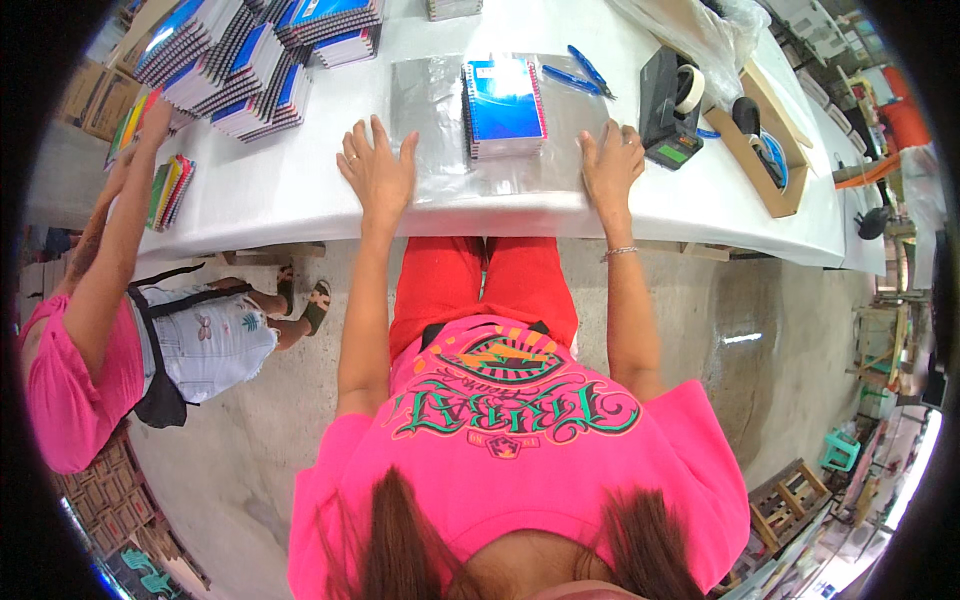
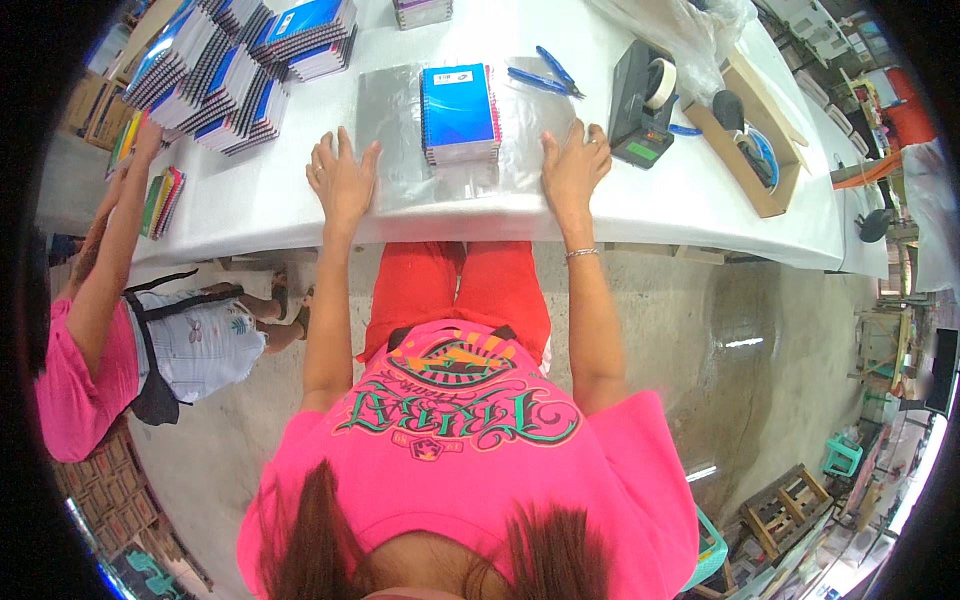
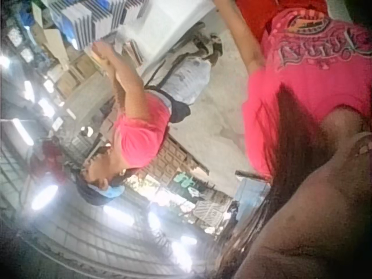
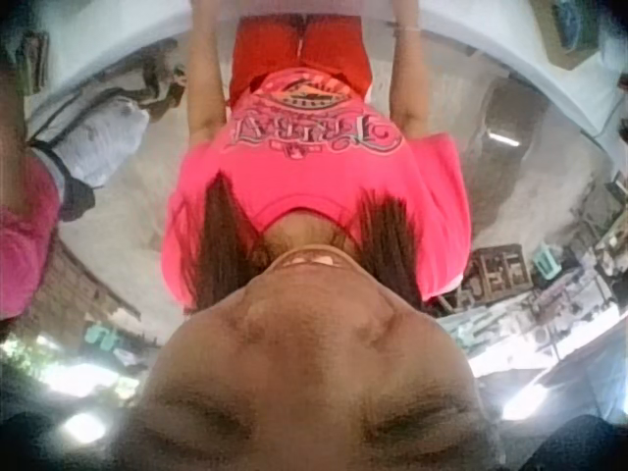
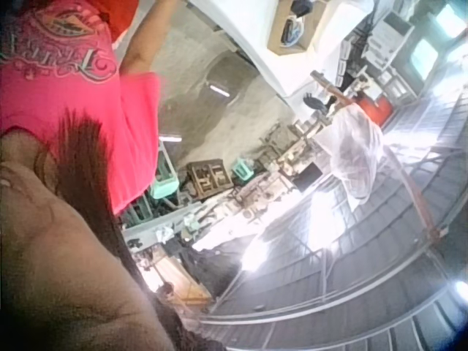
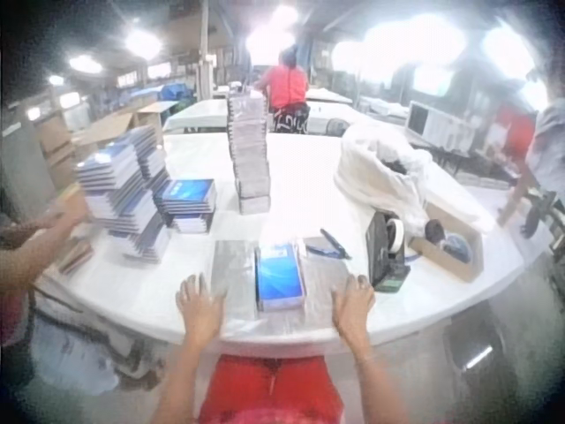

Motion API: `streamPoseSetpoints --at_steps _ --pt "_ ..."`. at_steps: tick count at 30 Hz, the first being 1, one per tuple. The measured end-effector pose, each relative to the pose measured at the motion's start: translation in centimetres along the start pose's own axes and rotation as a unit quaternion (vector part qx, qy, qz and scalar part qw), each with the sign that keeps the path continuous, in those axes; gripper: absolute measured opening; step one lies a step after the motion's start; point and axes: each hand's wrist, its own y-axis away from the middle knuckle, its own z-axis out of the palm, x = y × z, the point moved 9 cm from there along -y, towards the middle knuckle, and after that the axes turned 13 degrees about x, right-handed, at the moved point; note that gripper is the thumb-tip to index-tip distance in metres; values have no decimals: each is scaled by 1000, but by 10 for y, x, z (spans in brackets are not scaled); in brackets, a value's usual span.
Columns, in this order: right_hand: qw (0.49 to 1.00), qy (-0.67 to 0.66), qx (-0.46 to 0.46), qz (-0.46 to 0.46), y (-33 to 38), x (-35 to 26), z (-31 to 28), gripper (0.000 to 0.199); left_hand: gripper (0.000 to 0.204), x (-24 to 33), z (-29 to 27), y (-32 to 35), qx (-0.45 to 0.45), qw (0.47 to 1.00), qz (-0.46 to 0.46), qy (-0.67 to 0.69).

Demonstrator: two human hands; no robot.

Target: The person places stacks of spiral-bound notebooks into clear plastic bags on a white table. They fold the bag edges and seal them with tape from a dispenser. A coworker in a pink shirt is visible across the table handling similar notebooks.

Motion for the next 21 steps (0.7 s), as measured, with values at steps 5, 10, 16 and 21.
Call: streamPoseSetpoints --at_steps 5,10,16,21 --pt "998 27 27 -46 11 -8 -1 52 71 8 3 1 -48 999 -3 -5" --pt "1000 10 20 -10 10 -5 -3 55 71 6 1 -4 -58 998 -16 27" --pt "999 33 43 3 -1 -15 -1 58 71 13 4 -6 -98 994 -49 -12" --pt "998 57 27 -2 4 -23 12 54 67 27 0 -5 -22 999 -32 -1"
